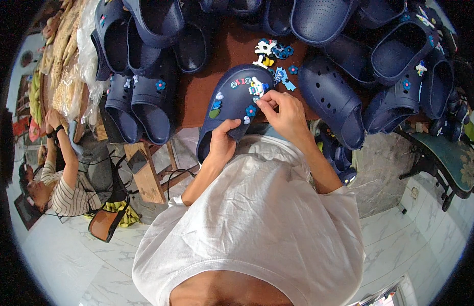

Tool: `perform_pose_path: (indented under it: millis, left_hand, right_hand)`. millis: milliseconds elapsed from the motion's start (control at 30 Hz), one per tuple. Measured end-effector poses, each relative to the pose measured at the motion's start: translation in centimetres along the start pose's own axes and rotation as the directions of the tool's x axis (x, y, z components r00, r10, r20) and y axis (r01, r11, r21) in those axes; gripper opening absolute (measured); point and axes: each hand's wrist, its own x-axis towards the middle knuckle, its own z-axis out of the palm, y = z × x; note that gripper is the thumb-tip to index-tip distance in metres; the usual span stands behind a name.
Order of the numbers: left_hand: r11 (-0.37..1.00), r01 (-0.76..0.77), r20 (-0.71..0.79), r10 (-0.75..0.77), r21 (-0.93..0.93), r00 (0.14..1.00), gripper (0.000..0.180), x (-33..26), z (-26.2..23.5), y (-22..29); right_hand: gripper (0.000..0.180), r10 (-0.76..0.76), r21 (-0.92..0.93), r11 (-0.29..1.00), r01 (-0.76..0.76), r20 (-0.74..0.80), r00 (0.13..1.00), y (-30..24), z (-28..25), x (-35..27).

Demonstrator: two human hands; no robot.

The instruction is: Attaching decorative charms to the holes of rubber clogs.

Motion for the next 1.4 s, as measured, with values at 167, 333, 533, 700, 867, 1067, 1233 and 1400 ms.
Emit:
perform_pose_path:
  millis: [167, 333, 533, 700, 867, 1067, 1233, 1400]
  left_hand:
    - [1.000, -0.015, -0.021, 0.016, 0.015, 1.000, 0.007, -0.3, 0.4, 0.0]
    - [0.996, -0.022, -0.008, 0.023, 0.086, 1.000, 0.024, -0.1, -0.2, -0.4]
    - [0.993, -0.069, -0.016, 0.071, 0.098, 0.997, 0.024, -0.4, 0.5, -0.5]
    - [0.992, -0.072, -0.004, 0.073, 0.107, 0.997, 0.025, -0.5, 0.2, -0.7]
    - [0.994, -0.047, -0.036, 0.051, 0.099, 0.998, 0.014, -0.9, 0.9, -0.6]
    - [0.995, -0.020, -0.022, 0.023, 0.095, 0.999, 0.017, -0.5, 0.4, -0.7]
    - [0.994, -0.028, 0.016, 0.027, 0.109, 1.000, 0.019, -0.3, 0.1, -0.9]
    - [0.991, -0.079, -0.001, 0.080, 0.109, 0.997, 0.028, 0.4, -0.3, -1.0]
  right_hand:
    - [0.017, 0.071, 0.026, 0.997, -0.072, 0.010, 0.997, 0.2, 0.1, -0.1]
    - [0.019, 0.134, 0.077, 0.988, -0.137, 0.043, 0.990, 0.2, 0.0, -0.1]
    - [0.023, 0.219, -0.035, 0.975, -0.218, 0.053, 0.974, 0.4, -0.4, 0.4]
    - [0.024, 0.222, 0.016, 0.974, -0.225, 0.104, 0.969, 0.7, -0.9, 0.8]
    - [0.020, 0.231, 0.133, 0.960, -0.245, 0.111, 0.966, 2.0, -0.5, 1.1]
    - [0.023, 0.267, 0.426, 0.863, -0.272, 0.072, 0.961, 3.0, 1.1, 0.5]
    - [0.021, 0.289, 0.706, 0.660, -0.255, 0.075, 0.954, 3.7, 1.8, 0.4]
    - [0.012, 0.158, 0.547, 0.830, -0.109, -0.043, 0.987, 2.6, 2.5, -0.5]
